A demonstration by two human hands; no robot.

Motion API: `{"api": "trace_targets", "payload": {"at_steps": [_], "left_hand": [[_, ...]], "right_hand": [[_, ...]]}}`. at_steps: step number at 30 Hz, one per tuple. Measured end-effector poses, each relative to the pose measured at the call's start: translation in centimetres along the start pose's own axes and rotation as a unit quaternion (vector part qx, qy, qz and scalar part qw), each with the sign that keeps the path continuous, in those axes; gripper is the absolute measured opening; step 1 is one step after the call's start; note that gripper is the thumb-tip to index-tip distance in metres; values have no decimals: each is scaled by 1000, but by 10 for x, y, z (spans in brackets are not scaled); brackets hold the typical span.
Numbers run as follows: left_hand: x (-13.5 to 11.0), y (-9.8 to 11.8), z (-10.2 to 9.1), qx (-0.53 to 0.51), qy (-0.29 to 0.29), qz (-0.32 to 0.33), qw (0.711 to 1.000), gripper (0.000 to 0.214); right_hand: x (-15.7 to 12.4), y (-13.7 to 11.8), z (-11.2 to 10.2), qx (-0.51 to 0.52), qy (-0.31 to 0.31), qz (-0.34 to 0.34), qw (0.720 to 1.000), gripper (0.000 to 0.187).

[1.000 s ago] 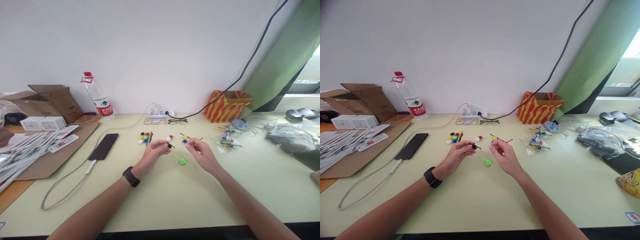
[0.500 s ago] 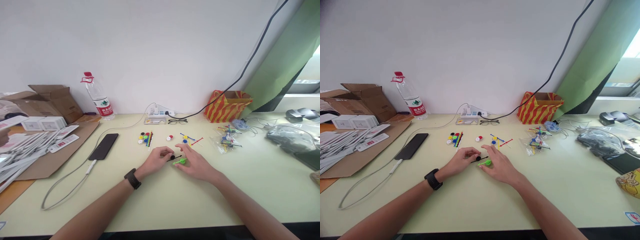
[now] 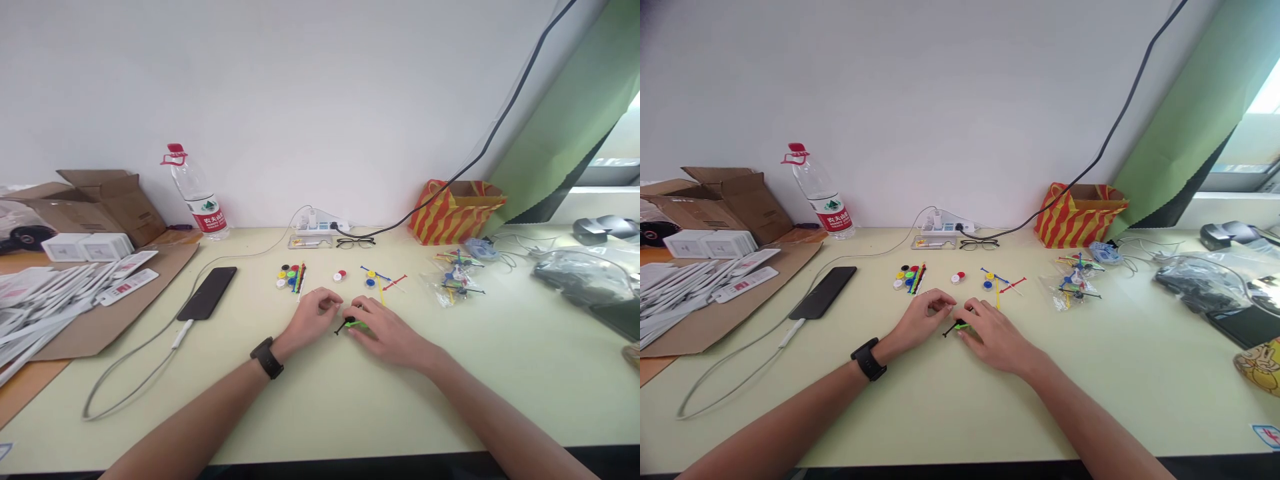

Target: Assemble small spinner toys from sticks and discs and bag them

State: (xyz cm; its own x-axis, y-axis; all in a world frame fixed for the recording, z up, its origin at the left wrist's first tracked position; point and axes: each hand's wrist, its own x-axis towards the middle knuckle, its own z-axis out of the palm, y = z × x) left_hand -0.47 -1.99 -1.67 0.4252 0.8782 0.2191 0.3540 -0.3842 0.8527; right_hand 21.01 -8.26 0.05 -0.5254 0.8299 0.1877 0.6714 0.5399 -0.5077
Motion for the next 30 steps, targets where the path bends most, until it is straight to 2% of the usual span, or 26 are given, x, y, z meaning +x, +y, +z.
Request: {"api": "trace_targets", "payload": {"at_steps": [3,8,12,15,19,22,24,26,28,30], "left_hand": [[2,-3,0,6,5,-14,1000,16],[1,-6,-1,36,-16,-6,999,17],[-1,-5,-1,56,-17,-9,998,16],[-1,-2,-1,57,-15,-18,998,19],[-2,-1,-1,55,-15,-23,998,20],[-1,-1,0,55,-19,-22,998,20],[-1,-2,0,56,-20,-19,998,20],[-1,-2,0,56,-19,-18,998,21],[-1,-3,0,57,-20,-20,998,21],[-1,-3,1,58,-19,-22,998,21]], "right_hand": [[-2,1,-5,-5,-23,-2,1000,17],[-8,11,-24,3,-69,28,997,21],[-19,32,-46,4,-100,75,992,20],[-30,56,-60,2,-108,135,985,21],[-47,84,-71,-22,-69,213,974,20],[-55,95,-81,-62,-24,230,971,18],[-56,95,-88,-105,26,205,973,24],[-56,92,-94,-132,72,161,975,39],[-52,86,-95,-126,82,127,980,48],[-45,81,-87,-107,68,114,985,42]]}}
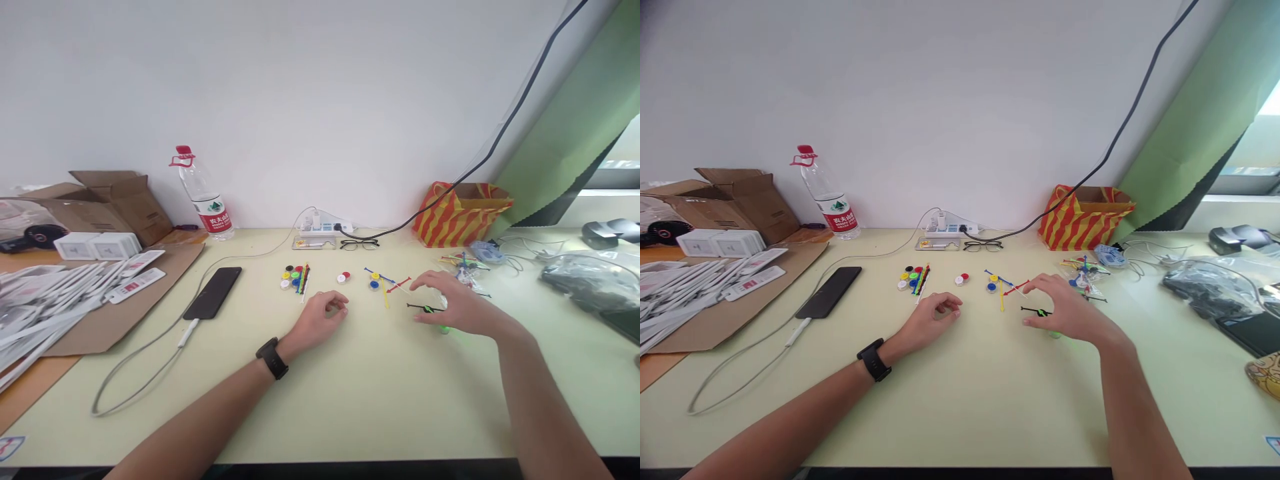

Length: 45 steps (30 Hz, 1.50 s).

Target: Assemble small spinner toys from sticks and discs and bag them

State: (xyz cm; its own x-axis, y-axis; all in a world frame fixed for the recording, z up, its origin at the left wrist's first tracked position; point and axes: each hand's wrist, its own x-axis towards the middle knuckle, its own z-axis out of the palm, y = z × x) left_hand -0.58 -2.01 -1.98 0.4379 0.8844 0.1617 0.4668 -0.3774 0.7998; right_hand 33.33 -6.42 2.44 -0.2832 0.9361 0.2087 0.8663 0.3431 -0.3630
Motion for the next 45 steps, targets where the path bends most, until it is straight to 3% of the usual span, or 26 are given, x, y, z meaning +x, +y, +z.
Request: {"api": "trace_targets", "payload": {"at_steps": [4,8,11,15,18,23,26,28,45], "left_hand": [[0,-1,1,1,-2,4,1000,21],[0,0,1,1,-5,2,1000,21],[-1,2,0,1,-6,2,1000,20],[-1,3,0,0,-6,2,1000,20],[-1,3,0,-1,-5,7,1000,21],[-1,2,0,-5,-1,11,1000,21],[-1,2,0,-7,3,16,1000,21],[-2,3,0,-8,3,19,1000,20],[-2,3,0,-10,-5,13,1000,20]], "right_hand": [[15,-19,32,-17,31,-14,999,26],[28,-27,61,-107,60,-10,992,35],[31,-28,69,-142,38,17,989,38],[33,-29,68,-123,4,29,992,34],[34,-28,66,-112,28,33,993,29],[37,-25,60,-52,151,22,987,21],[36,-26,51,27,242,19,970,12],[33,-28,46,49,269,20,962,7],[30,-33,51,66,212,0,975,9]]}}
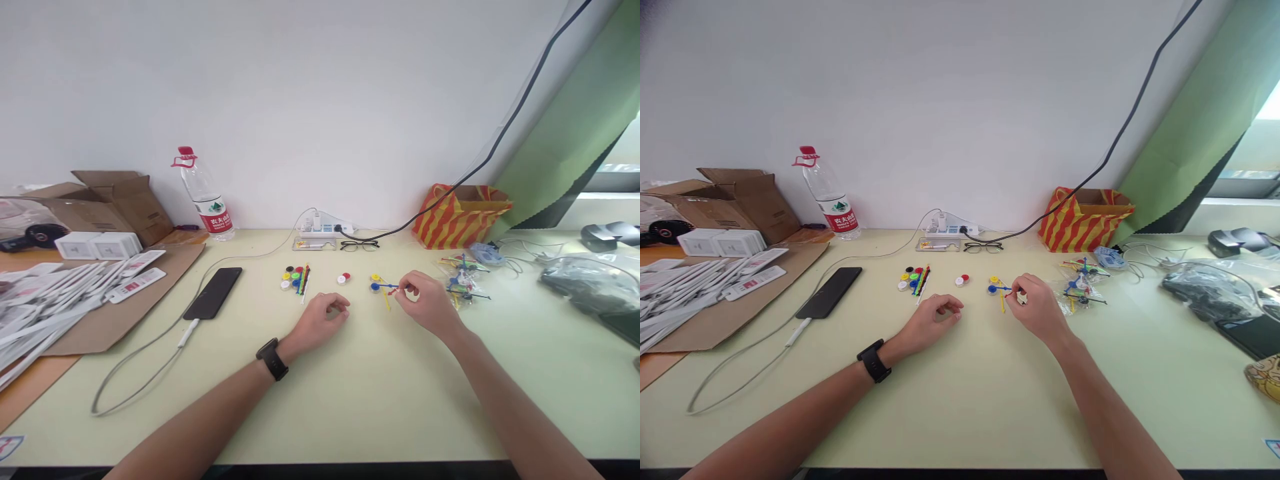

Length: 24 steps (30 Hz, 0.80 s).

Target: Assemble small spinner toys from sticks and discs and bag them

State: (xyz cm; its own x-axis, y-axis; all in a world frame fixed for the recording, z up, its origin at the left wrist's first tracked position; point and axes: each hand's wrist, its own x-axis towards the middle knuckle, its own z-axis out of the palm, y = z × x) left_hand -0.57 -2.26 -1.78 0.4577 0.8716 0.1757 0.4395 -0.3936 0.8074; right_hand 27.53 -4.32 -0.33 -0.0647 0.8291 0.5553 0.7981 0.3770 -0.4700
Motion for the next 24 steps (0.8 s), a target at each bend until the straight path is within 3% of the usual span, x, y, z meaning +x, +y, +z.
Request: {"api": "trace_targets", "payload": {"at_steps": [3,9,16,21,24], "left_hand": [[0,-1,0,-1,2,5,1000,22],[-2,0,0,9,24,24,999,50],[-3,2,-2,30,-34,57,997,17],[-3,3,-1,5,-18,46,999,19],[-1,4,0,-80,-18,29,996,25]], "right_hand": [[-1,-4,-1,12,-31,-13,999,10],[-4,-21,-3,122,-138,-19,983,11],[-2,-25,-3,248,-167,37,954,8],[-1,-30,-1,324,-185,55,926,11],[-3,-37,4,353,-199,64,912,22]]}}
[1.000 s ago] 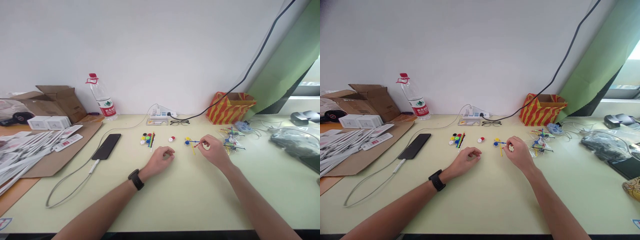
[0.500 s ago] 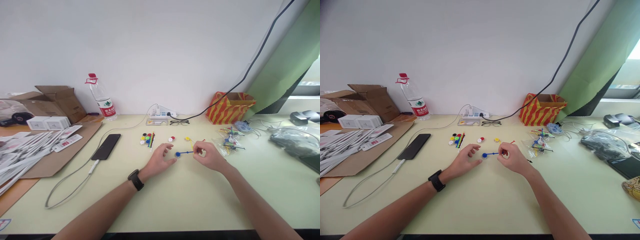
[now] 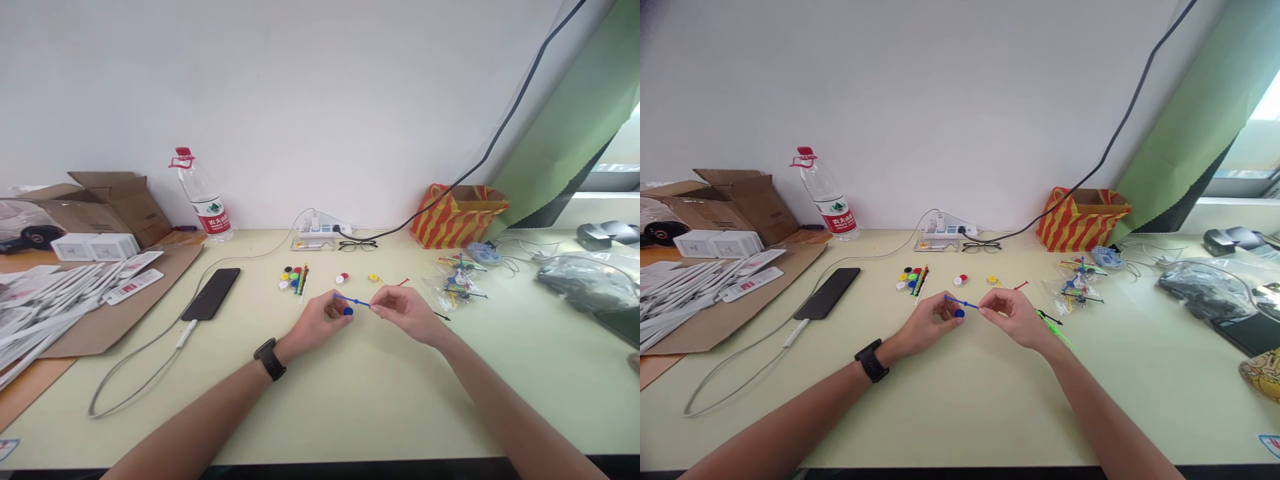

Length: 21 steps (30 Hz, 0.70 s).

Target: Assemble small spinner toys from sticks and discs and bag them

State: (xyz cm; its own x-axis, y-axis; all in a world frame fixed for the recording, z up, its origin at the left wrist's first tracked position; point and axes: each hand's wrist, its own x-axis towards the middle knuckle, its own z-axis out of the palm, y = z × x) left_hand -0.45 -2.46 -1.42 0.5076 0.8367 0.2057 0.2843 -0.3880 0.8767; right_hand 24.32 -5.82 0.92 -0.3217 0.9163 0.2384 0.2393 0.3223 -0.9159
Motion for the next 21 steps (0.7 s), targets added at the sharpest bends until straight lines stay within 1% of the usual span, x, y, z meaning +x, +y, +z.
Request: {"api": "trace_targets", "payload": {"at_steps": [3,7,12,16,21], "left_hand": [[3,1,-1,-89,8,-16,996,34],[5,2,-2,-126,3,-20,992,32],[3,2,-1,-113,-5,-13,994,34],[3,3,-1,-89,12,-9,996,36],[1,6,0,-80,-1,14,997,35]], "right_hand": [[0,2,9,16,4,-5,1000,24],[-1,5,18,-17,41,-25,999,19],[-4,4,23,-96,52,-58,992,14],[-4,0,25,-111,58,-72,989,13],[-5,1,26,-146,64,-101,982,12]]}}
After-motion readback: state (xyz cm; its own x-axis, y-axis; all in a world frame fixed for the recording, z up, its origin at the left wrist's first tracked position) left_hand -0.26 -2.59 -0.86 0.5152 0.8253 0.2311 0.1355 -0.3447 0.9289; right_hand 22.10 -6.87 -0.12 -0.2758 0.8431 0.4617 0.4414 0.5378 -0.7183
